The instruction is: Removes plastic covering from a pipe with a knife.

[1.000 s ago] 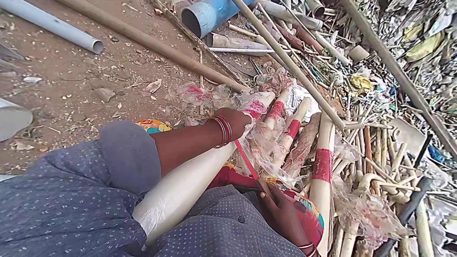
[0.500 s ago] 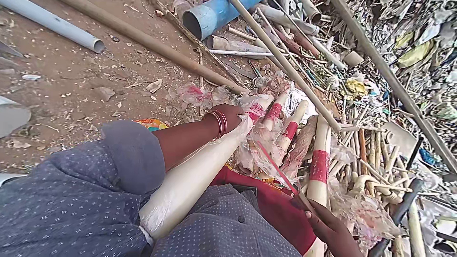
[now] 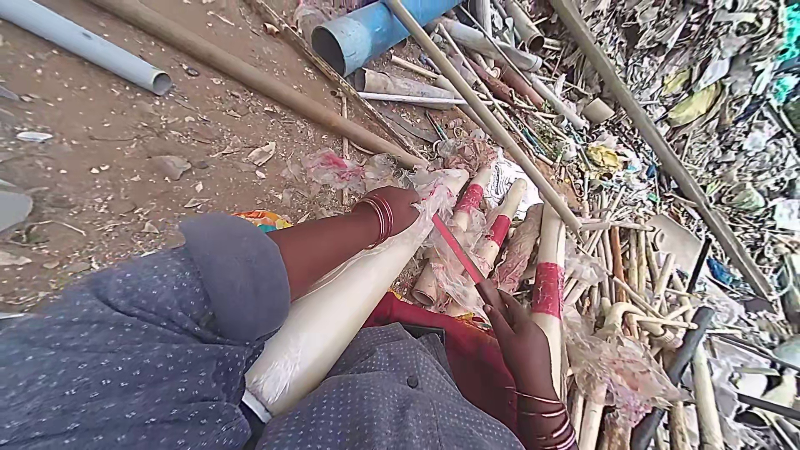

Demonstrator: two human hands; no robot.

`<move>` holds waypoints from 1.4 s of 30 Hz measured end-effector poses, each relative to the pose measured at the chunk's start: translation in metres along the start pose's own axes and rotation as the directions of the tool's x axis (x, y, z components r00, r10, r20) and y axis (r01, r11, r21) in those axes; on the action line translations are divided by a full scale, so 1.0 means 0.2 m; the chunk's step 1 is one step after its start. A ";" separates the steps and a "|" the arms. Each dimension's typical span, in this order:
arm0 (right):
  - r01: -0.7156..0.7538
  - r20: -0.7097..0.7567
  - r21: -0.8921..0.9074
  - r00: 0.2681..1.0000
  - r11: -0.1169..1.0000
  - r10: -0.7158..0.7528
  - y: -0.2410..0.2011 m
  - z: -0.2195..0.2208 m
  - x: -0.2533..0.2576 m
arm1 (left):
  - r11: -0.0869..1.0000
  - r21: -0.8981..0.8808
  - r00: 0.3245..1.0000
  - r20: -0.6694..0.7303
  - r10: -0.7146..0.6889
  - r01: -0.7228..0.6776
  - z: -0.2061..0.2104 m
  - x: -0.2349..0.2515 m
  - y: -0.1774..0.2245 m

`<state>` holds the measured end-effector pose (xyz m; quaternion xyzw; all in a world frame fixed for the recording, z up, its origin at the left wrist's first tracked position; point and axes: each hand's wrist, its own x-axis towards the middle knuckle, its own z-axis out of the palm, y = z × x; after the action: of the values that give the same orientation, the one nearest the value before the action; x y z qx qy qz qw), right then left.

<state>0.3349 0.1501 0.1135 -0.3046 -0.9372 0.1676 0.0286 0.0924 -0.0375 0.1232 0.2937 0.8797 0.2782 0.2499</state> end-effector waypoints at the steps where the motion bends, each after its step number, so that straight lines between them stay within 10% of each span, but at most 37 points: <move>1: 0.046 -0.055 0.011 0.997 0.999 -0.045 -0.03 0.00 0.01 | 1.000 0.001 1.000 0.002 -0.004 0.003 0.00 0.00 -0.01; 7: 0.236 -0.484 0.234 0.870 0.943 -0.098 -0.19 -0.19 0.19 | 0.994 0.108 0.997 0.067 -0.042 0.034 -0.04 0.06 -0.04; 15: 0.173 -0.176 0.429 0.979 0.886 -0.105 -0.24 -0.09 0.36 | 0.866 0.465 0.924 0.221 -0.314 0.183 -0.14 0.16 -0.25; 23: 0.010 -0.008 0.505 1.000 0.863 -0.007 -0.17 -0.01 0.45 | 0.860 0.364 0.923 0.278 0.265 -0.357 -0.04 0.07 0.00; 29: -0.066 0.077 0.420 0.996 0.905 0.037 -0.16 0.00 0.52 | 0.711 0.610 0.856 0.516 -0.020 -0.351 0.21 0.20 0.13; 42: -0.035 0.159 0.354 0.987 0.935 -0.023 -0.13 0.02 0.64 | 0.828 0.550 0.985 0.052 -0.167 0.112 -0.07 0.30 0.08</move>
<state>0.2151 0.2041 0.1118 -0.2826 -0.8898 0.3582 0.0071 0.0485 0.0074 0.1265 0.3009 0.9282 -0.0171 0.2184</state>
